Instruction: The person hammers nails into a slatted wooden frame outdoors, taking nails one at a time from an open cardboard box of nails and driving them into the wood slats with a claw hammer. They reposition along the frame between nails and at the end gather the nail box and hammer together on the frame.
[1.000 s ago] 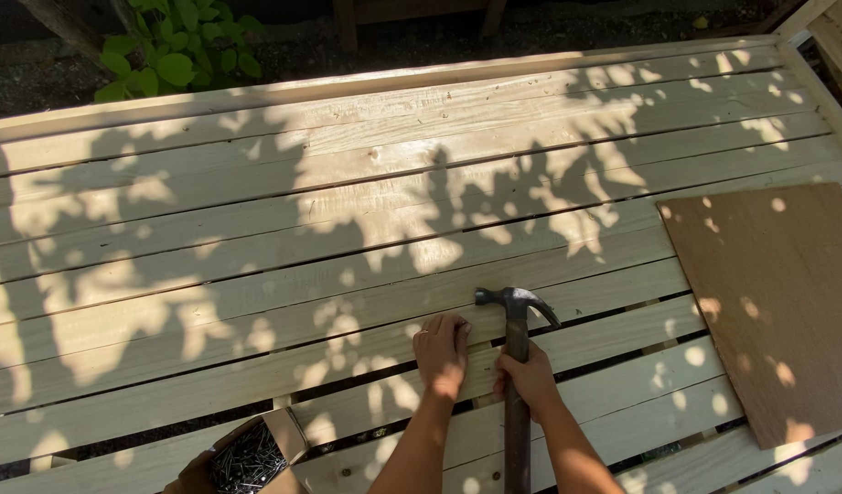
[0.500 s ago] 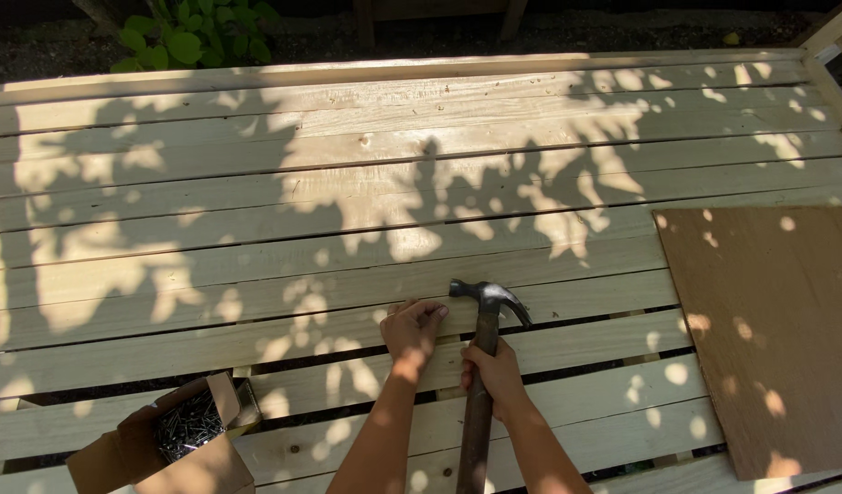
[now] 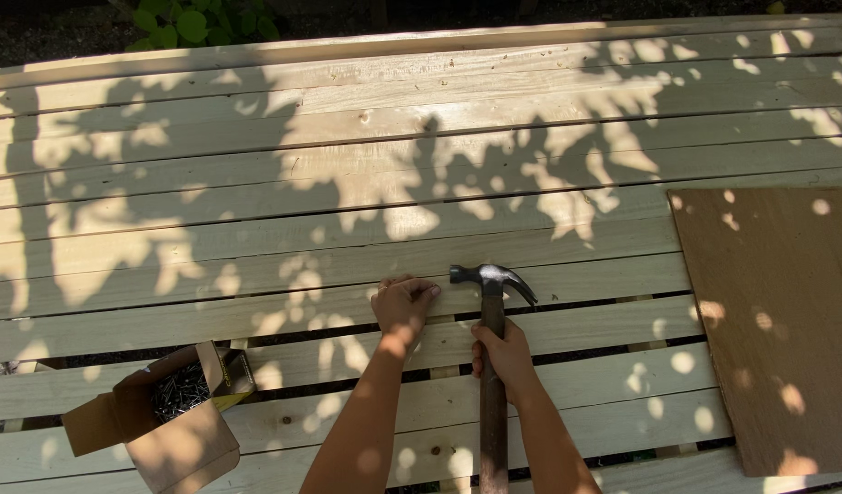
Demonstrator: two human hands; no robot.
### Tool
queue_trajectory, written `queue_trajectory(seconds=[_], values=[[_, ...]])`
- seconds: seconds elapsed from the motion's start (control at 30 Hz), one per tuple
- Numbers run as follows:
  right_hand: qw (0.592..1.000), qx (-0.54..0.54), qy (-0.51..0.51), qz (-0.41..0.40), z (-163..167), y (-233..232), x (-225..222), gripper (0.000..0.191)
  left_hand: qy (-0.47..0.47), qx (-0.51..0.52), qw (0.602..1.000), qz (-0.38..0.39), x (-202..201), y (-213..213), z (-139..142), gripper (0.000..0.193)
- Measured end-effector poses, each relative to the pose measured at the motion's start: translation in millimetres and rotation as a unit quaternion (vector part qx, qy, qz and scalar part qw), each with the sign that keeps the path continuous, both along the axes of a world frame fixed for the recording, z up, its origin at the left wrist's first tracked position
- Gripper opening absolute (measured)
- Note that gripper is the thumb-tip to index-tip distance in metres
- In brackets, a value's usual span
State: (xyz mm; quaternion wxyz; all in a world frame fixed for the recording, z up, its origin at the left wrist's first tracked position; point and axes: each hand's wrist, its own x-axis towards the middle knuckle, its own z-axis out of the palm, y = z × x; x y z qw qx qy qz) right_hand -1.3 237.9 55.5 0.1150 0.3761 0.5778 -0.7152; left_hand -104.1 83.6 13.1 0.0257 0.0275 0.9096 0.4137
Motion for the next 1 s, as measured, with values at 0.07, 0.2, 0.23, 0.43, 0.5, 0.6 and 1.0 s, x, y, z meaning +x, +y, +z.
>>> queue_trajectory(seconds=[0.07, 0.2, 0.23, 0.43, 0.5, 0.6, 1.0], values=[[1.0, 0.001, -0.008, -0.004, 0, -1, 1, 0.013, -0.006, -0.011, 1.0, 0.0, 2, -1, 0, 0.017], [1.0, 0.008, 0.005, -0.002, -2, -2, 3, 0.015, 0.002, -0.005, 1.0, 0.0, 5, 0, -1, 0.016], [1.0, 0.011, 0.003, -0.004, -3, -2, 3, 0.015, 0.007, 0.002, 1.0, -0.002, 6, 1, -1, 0.017], [1.0, 0.011, 0.008, -0.007, -4, -2, 4, 0.015, -0.003, -0.006, 1.0, 0.004, 10, 2, 0, 0.017], [1.0, 0.009, 0.007, -0.008, -4, -2, 4, 0.015, 0.013, -0.001, 1.0, 0.004, 10, 2, 1, 0.017], [1.0, 0.011, 0.004, -0.007, -5, -2, 3, 0.015, 0.014, -0.003, 1.0, 0.004, 11, 3, 1, 0.017], [1.0, 0.023, -0.011, -0.001, 4, -4, 0, 0.013, 0.084, 0.007, 0.996, 0.008, 13, 5, -3, 0.015]])
